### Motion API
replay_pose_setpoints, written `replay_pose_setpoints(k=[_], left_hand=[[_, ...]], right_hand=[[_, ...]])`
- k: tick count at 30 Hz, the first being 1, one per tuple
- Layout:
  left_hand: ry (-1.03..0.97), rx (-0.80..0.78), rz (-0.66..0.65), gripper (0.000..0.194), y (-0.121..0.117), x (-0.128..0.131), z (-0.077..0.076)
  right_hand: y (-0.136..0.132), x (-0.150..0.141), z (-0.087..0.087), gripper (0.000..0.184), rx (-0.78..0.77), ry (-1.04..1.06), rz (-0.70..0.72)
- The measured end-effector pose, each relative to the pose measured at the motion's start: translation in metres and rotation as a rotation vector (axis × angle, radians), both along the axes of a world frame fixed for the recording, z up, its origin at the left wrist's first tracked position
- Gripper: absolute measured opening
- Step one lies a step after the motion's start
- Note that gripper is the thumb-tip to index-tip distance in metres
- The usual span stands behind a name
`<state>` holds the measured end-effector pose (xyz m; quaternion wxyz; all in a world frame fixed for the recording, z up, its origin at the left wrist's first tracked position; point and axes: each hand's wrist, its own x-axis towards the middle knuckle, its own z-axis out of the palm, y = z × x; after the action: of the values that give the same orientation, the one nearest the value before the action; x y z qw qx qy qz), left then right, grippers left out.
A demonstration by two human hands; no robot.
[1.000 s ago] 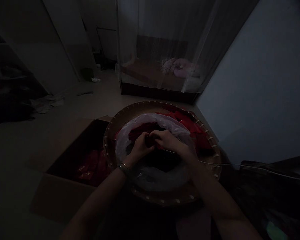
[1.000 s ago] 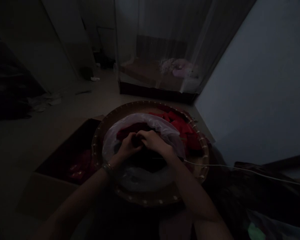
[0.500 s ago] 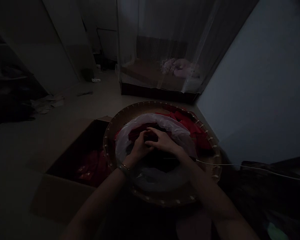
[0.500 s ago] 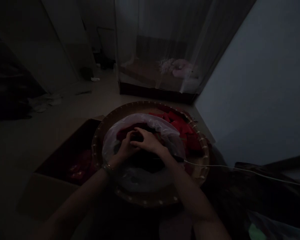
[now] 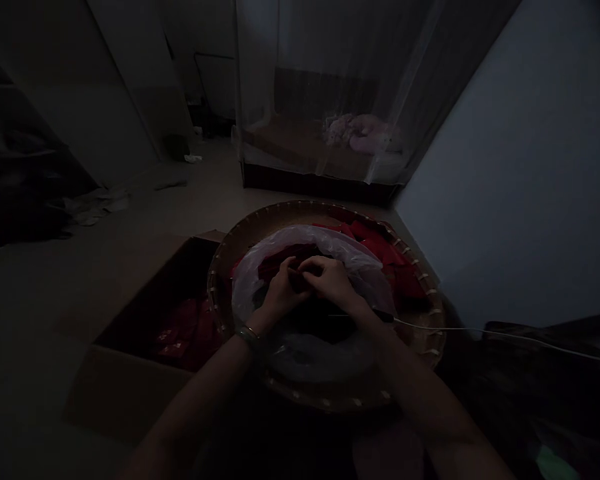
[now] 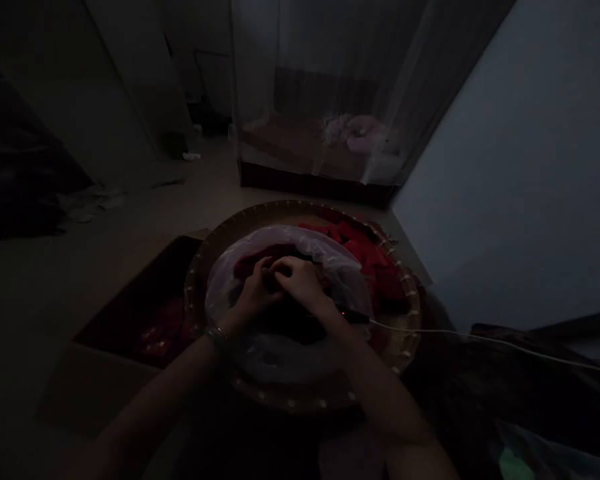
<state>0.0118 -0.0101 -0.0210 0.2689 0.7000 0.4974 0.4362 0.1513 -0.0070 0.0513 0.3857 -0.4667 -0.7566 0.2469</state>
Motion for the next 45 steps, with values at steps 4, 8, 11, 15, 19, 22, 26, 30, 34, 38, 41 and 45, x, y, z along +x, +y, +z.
replay_pose_setpoints(k=[4, 8, 11, 15, 19, 22, 26, 30, 34, 38, 41, 45], left_hand=[[0.002, 0.0, 0.007, 0.077, -0.001, 0.0, 0.003], [0.013, -0.003, 0.004, 0.074, -0.002, 0.0, 0.004], [0.024, -0.004, 0.013, 0.074, -0.001, 0.0, 0.001], [0.021, 0.025, 0.02, 0.073, 0.0, -0.001, -0.001], [0.007, 0.047, 0.01, 0.071, 0.0, -0.001, 0.0], [0.01, 0.047, 0.014, 0.071, 0.0, 0.0, 0.002], [0.013, 0.04, 0.008, 0.07, -0.001, 0.0, 0.002], [-0.008, 0.049, 0.015, 0.067, -0.001, -0.001, 0.003], [-0.008, 0.034, 0.015, 0.067, 0.0, 0.0, 0.004], [0.012, 0.028, 0.024, 0.069, 0.0, 0.0, 0.003], [0.006, 0.018, 0.007, 0.068, 0.001, -0.002, 0.003], [-0.037, -0.045, -0.064, 0.045, 0.005, -0.005, 0.0]], right_hand=[[-0.001, 0.015, 0.002, 0.016, -0.041, 0.041, -0.019], [-0.003, 0.018, 0.005, 0.016, -0.063, 0.029, 0.005], [-0.004, 0.013, 0.007, 0.015, -0.004, 0.019, 0.022], [-0.006, 0.01, 0.007, 0.016, 0.1, -0.006, 0.055], [-0.009, 0.019, 0.005, 0.022, 0.173, -0.163, 0.082], [-0.008, 0.024, 0.003, 0.014, 0.145, -0.213, 0.077], [-0.005, 0.023, 0.004, 0.012, 0.123, -0.181, 0.041], [-0.007, 0.019, 0.002, 0.01, 0.195, -0.25, 0.031], [-0.012, 0.014, -0.011, 0.011, 0.272, -0.418, 0.051], [-0.008, 0.014, -0.023, 0.012, 0.212, -0.456, -0.009], [-0.002, 0.026, -0.02, 0.017, 0.152, -0.381, -0.102], [0.003, 0.049, -0.007, 0.021, 0.083, -0.28, -0.16]])
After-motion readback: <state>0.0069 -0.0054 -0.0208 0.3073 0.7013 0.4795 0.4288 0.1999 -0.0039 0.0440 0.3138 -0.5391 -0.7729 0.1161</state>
